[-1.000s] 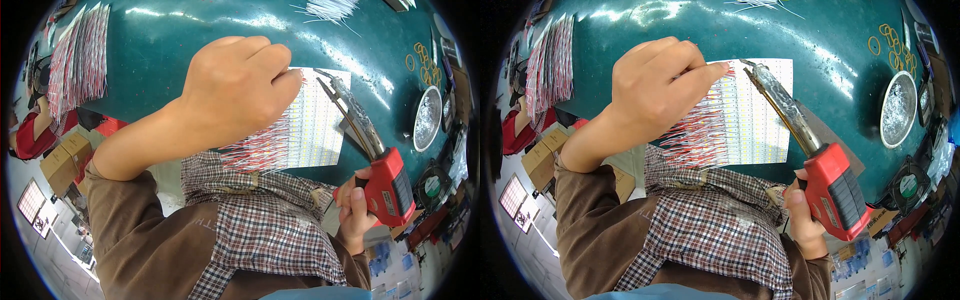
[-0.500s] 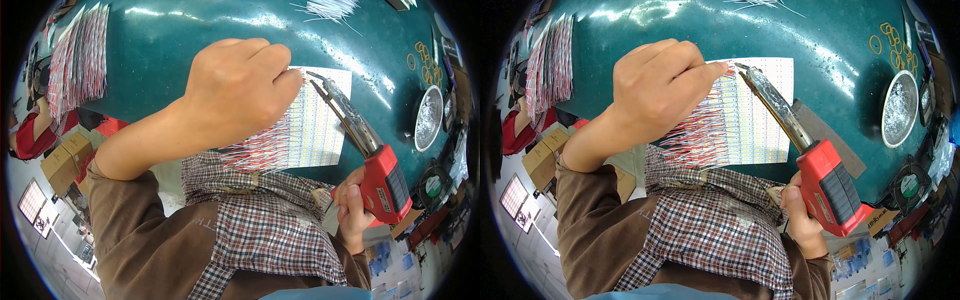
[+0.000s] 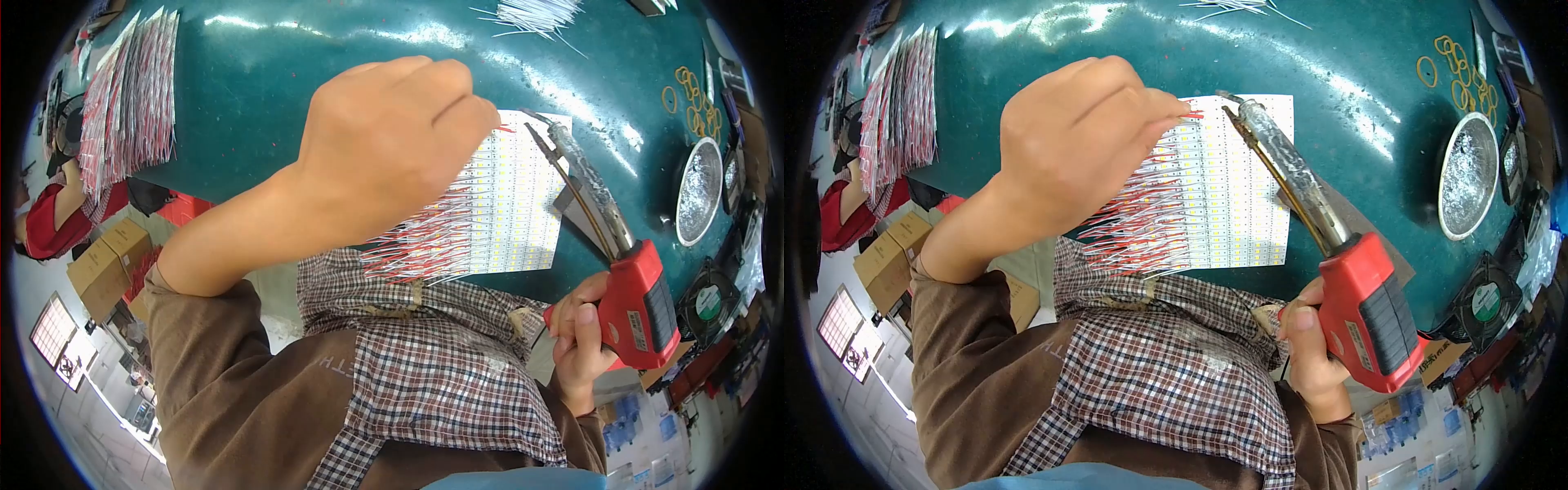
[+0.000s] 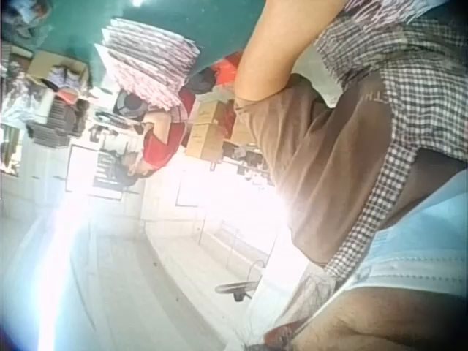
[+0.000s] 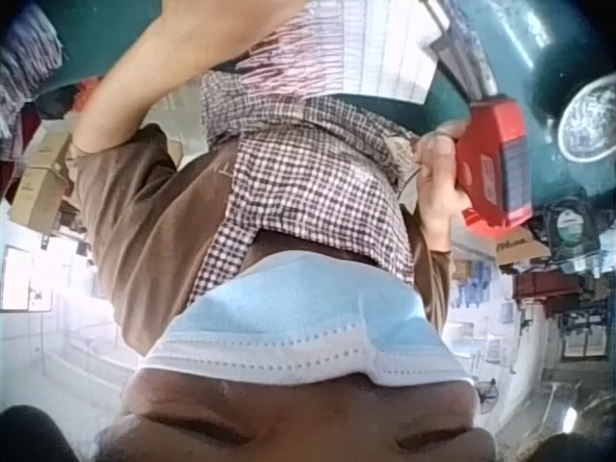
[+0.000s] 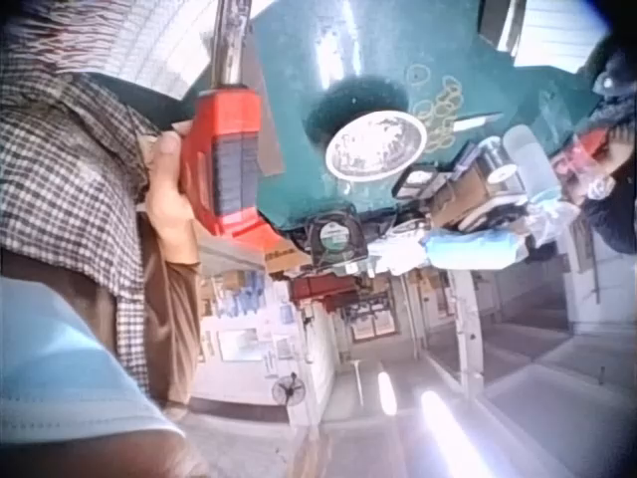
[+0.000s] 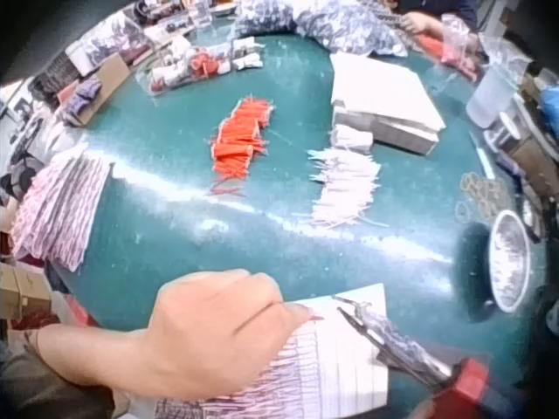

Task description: The person attaches wires to an LED board by placing the wire ends onto the board contacts and soldering them in place using a soldering gun.

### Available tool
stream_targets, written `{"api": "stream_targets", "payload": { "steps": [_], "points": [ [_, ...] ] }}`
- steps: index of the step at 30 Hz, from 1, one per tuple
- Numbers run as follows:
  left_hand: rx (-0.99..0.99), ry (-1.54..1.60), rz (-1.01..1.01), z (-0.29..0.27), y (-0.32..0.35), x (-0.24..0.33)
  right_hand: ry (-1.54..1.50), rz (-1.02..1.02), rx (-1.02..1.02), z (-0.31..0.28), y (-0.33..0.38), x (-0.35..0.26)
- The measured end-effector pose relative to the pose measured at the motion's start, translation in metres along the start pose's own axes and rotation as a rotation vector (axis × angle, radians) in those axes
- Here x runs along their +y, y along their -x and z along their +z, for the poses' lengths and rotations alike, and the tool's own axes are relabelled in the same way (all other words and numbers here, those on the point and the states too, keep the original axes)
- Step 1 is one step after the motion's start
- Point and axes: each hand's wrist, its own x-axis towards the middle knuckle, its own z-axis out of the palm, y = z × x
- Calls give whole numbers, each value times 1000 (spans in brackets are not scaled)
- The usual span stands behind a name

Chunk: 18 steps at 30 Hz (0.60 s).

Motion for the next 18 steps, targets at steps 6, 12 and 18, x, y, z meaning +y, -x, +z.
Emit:
{"api": "stream_targets", "payload": {
  "steps": [6, 12, 18],
  "points": [
    [-112, 566, -456, -20, -12, 8, -22, -69, -15, 1, -10, -1],
    [-273, 1326, -877, -22, -14, 16, 67, -144, 6, 26, -32, -9],
    [-345, 1499, -957, -20, -15, 27, 29, -268, -79, 49, -53, -17]
  ]
}}
